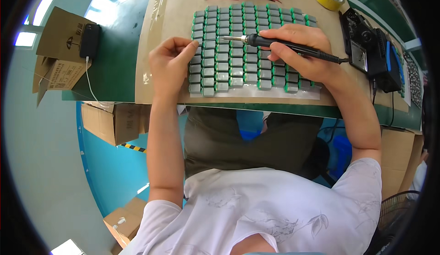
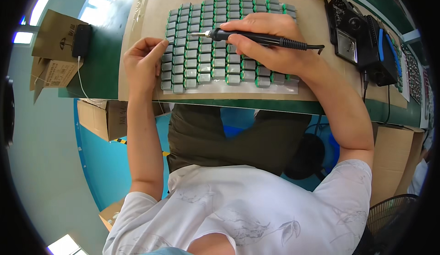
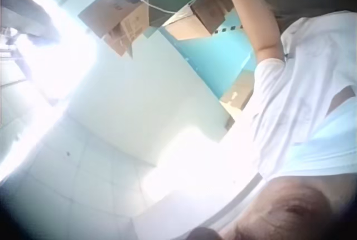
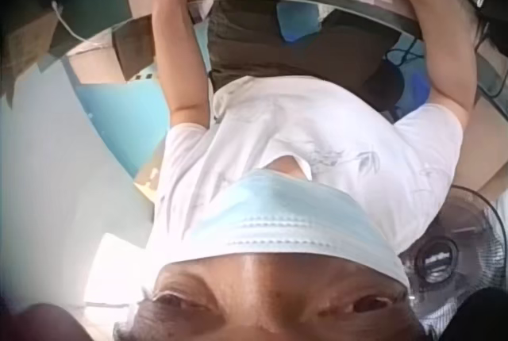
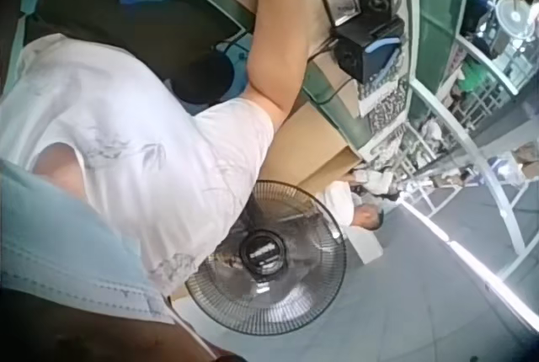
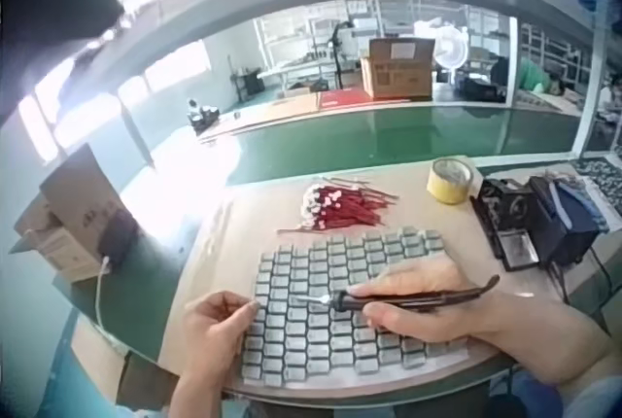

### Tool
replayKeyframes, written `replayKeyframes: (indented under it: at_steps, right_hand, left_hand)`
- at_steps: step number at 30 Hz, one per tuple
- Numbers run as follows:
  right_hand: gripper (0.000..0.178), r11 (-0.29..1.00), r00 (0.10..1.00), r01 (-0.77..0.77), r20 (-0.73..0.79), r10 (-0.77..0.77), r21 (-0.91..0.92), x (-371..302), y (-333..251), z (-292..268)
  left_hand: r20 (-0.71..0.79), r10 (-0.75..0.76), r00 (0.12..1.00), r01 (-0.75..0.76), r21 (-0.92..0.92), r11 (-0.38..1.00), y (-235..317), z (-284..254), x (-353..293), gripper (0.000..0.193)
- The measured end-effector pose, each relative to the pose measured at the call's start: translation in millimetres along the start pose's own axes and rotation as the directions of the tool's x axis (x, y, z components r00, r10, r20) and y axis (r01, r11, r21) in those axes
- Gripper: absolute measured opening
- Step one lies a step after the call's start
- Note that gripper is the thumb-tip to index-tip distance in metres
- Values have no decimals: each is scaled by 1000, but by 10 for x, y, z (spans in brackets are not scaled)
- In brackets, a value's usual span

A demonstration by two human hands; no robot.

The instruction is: Soldering components or wires onto an array of electronic parts on a workbench.

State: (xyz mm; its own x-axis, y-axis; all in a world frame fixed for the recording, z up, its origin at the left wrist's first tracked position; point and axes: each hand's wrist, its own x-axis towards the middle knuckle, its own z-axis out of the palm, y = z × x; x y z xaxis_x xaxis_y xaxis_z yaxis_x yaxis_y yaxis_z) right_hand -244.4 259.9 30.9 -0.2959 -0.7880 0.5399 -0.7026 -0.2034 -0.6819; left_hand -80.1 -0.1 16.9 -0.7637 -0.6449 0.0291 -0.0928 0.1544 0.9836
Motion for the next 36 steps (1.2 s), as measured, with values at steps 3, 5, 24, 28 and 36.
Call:
replayKeyframes:
  at_steps: [3,5,24,28,36]
  right_hand:
    - [29,1000,1000,9,10,-8,-11,7,7,-12]
    - [29,1000,1000,1,21,-1,-15,4,10,-27]
    - [29,998,998,24,57,-21,-54,12,11,-12]
    - [29,998,999,45,31,-43,-40,11,16,2]
    - [29,996,998,36,50,-32,-81,3,7,-17]
  left_hand:
    - [18,16,1000,-16,14,1000,2,5,19,12]
    - [30,24,999,-24,9,1000,-3,9,30,12]
    - [44,55,997,-58,65,996,-23,12,7,11]
    - [39,52,998,-55,67,996,-23,10,6,12]
    - [36,63,997,-66,89,994,-14,20,-5,14]
